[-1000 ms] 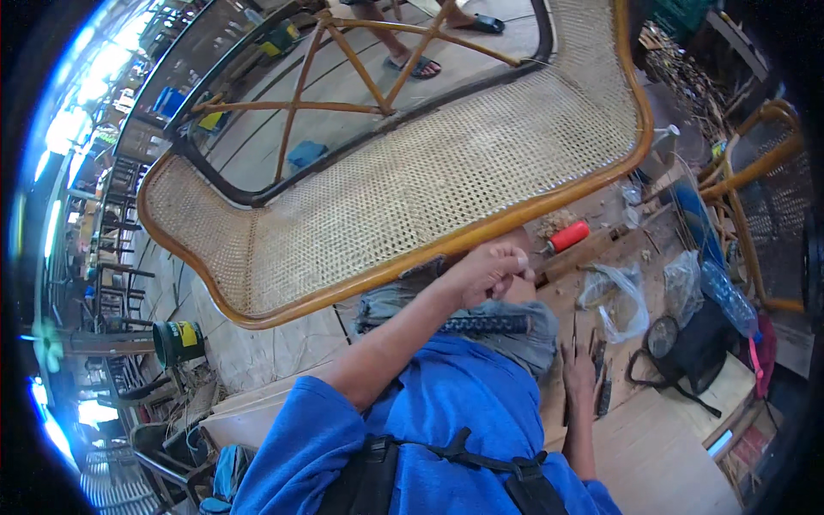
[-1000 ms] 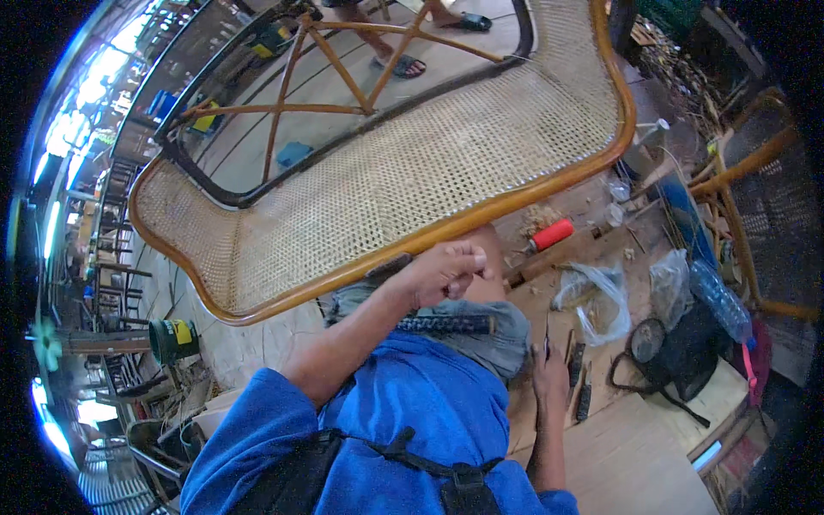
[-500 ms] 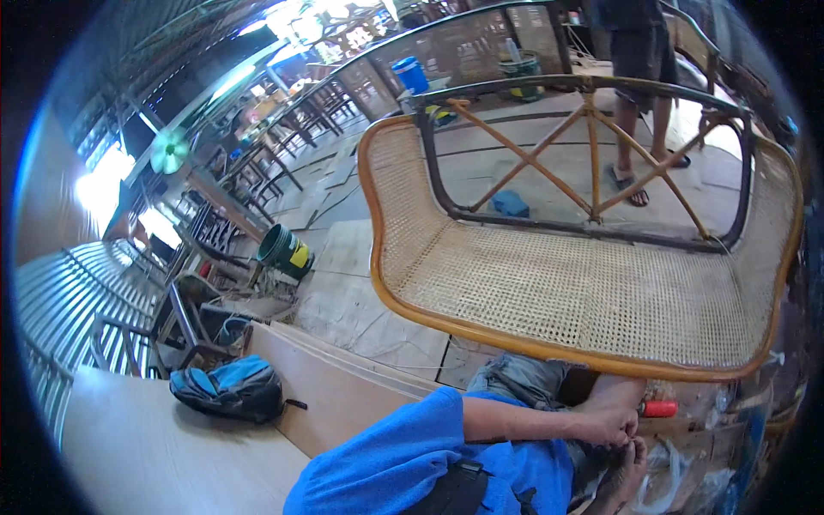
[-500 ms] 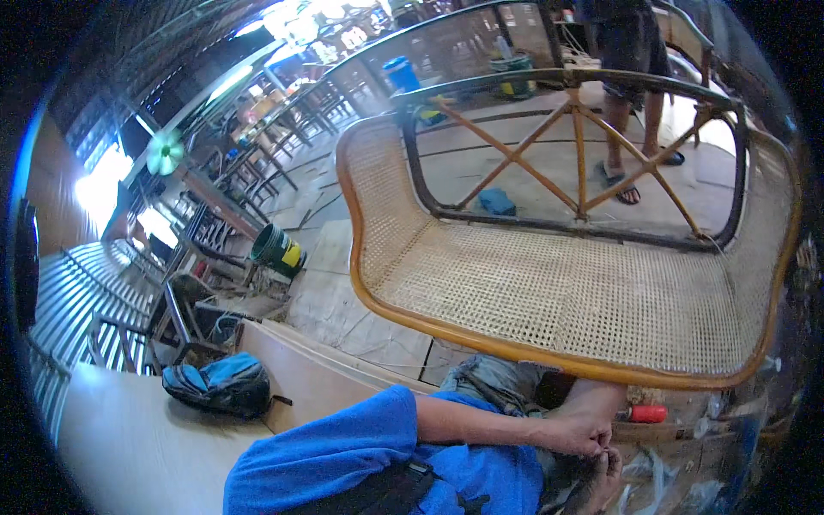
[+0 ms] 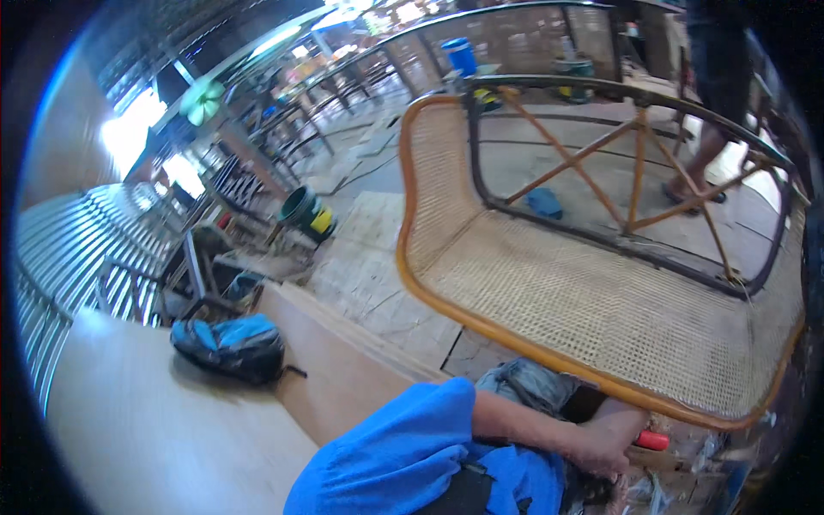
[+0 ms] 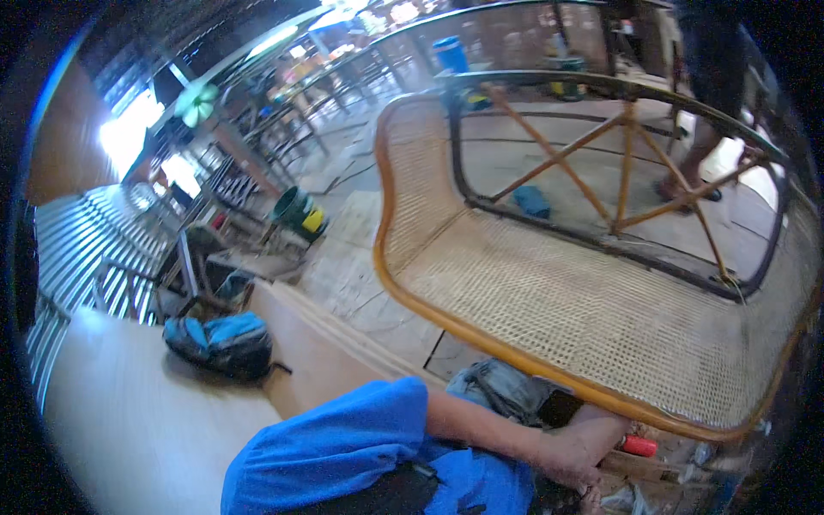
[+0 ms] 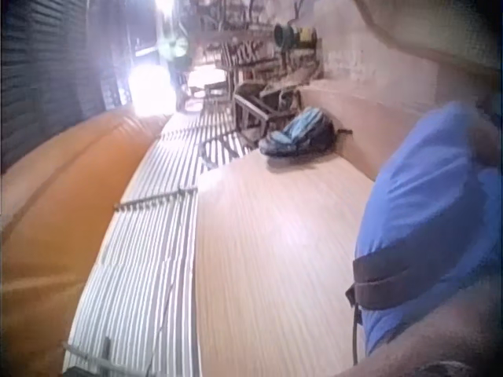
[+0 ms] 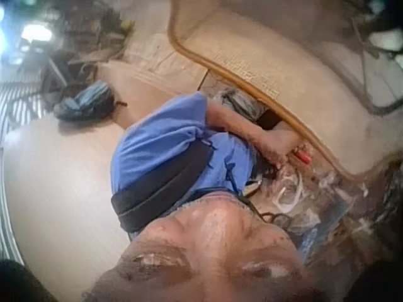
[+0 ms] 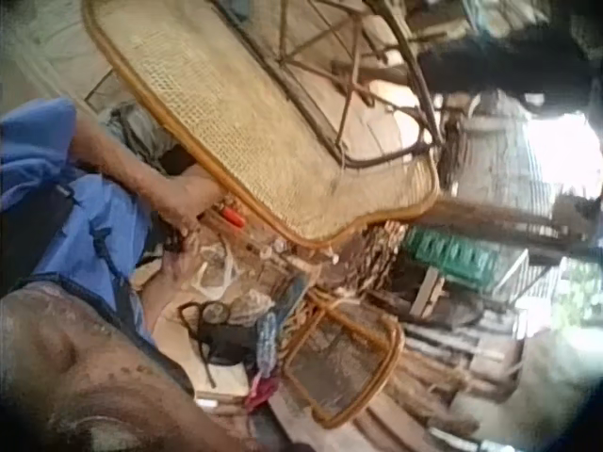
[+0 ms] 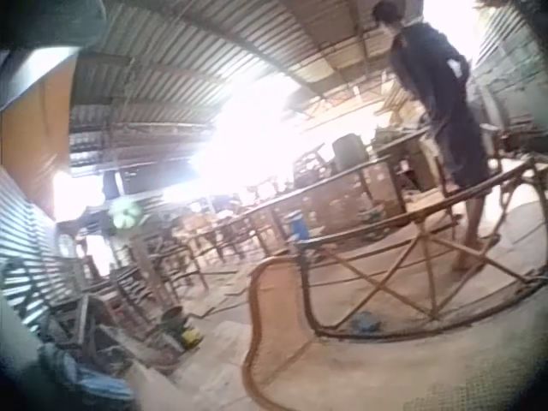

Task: The person repairs a rattan chair seat by inserting thin wooden dowels into the frame and tapping them in with a hammer. They repeatedly insert dowels along the edge of the seat and secure them to reinforce the woven structure.

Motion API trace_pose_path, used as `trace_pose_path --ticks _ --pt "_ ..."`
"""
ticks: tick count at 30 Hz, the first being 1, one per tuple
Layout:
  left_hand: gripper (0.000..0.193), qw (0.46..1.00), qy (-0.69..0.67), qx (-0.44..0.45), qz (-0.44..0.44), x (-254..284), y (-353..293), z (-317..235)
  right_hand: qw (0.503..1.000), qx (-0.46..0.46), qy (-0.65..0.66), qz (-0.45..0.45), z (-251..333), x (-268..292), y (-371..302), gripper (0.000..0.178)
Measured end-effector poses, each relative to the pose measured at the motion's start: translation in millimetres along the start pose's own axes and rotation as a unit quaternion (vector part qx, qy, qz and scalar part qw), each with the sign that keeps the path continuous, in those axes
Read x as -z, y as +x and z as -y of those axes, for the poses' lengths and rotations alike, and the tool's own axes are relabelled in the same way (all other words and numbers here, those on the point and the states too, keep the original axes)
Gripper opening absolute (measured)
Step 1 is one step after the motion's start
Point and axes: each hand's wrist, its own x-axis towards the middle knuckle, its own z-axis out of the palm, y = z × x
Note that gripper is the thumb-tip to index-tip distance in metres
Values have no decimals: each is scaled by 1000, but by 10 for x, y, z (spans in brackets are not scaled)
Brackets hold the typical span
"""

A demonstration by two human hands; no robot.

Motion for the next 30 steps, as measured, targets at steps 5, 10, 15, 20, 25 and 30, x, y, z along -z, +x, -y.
trace_pose_path --ticks 5,10,15,20,25,30 --pt "22 973 41 -221 -47 -138 -117 133 999 -22 -26 8 147 37 87 26" --pt "25 958 106 -263 -36 -216 131 263 999 -20 -37 -14 294 128 288 26" --pt "24 993 96 -65 4 310 550 108 997 -11 28 -68 202 182 449 35" --pt "23 964 232 -69 113 182 1125 319 971 -46 235 -23 -314 160 756 21" --pt "23 953 216 -43 208 511 1173 260 997 -28 63 -17 393 -237 629 19" --pt "25 956 212 -58 196 671 1522 137 998 27 48 -28 291 -220 846 7"
